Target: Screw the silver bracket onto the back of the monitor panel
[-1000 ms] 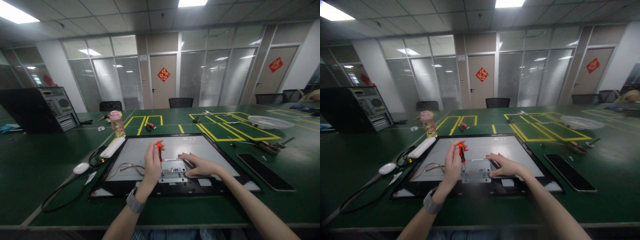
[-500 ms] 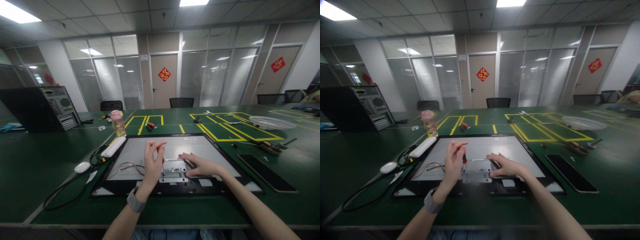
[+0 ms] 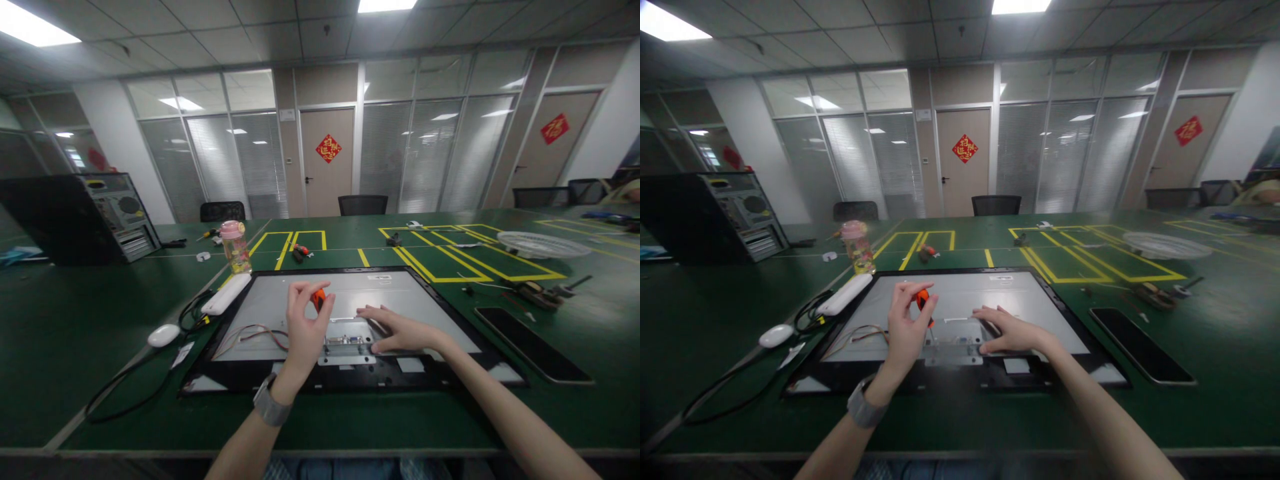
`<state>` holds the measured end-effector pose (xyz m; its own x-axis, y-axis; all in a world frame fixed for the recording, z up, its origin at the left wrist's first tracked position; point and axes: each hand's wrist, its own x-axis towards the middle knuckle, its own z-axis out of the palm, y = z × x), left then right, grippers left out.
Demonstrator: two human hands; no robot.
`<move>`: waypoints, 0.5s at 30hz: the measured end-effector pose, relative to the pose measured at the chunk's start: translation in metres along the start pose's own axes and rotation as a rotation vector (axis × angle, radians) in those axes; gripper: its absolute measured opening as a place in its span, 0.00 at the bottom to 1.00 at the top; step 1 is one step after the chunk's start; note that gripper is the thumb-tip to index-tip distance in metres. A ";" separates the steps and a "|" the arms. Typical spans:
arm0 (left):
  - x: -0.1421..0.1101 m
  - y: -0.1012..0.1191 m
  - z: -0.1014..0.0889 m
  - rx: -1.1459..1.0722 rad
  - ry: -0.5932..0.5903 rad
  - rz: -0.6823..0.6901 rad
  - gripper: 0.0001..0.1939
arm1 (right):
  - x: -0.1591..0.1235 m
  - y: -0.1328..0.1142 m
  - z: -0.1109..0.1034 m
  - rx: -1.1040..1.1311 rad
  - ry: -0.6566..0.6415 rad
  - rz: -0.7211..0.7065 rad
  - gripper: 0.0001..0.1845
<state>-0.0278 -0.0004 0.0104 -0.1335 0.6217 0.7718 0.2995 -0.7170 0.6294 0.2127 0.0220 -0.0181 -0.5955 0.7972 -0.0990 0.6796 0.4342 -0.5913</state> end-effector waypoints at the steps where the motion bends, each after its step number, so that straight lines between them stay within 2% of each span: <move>1: 0.000 0.000 -0.001 -0.009 -0.004 -0.008 0.09 | 0.000 0.000 0.000 0.000 0.001 0.000 0.46; 5: -0.002 -0.002 -0.001 -0.150 -0.070 -0.119 0.16 | 0.000 -0.001 -0.001 -0.003 0.007 0.007 0.45; 8: -0.003 -0.002 -0.001 -0.179 -0.077 -0.194 0.17 | 0.000 -0.001 -0.001 0.000 0.008 -0.004 0.44; 15: 0.000 0.002 -0.001 0.004 -0.030 -0.002 0.10 | 0.001 0.004 0.002 0.001 0.007 -0.020 0.45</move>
<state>-0.0286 -0.0019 0.0115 -0.1057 0.6323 0.7675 0.3027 -0.7148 0.6305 0.2143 0.0236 -0.0219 -0.6055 0.7916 -0.0816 0.6673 0.4492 -0.5941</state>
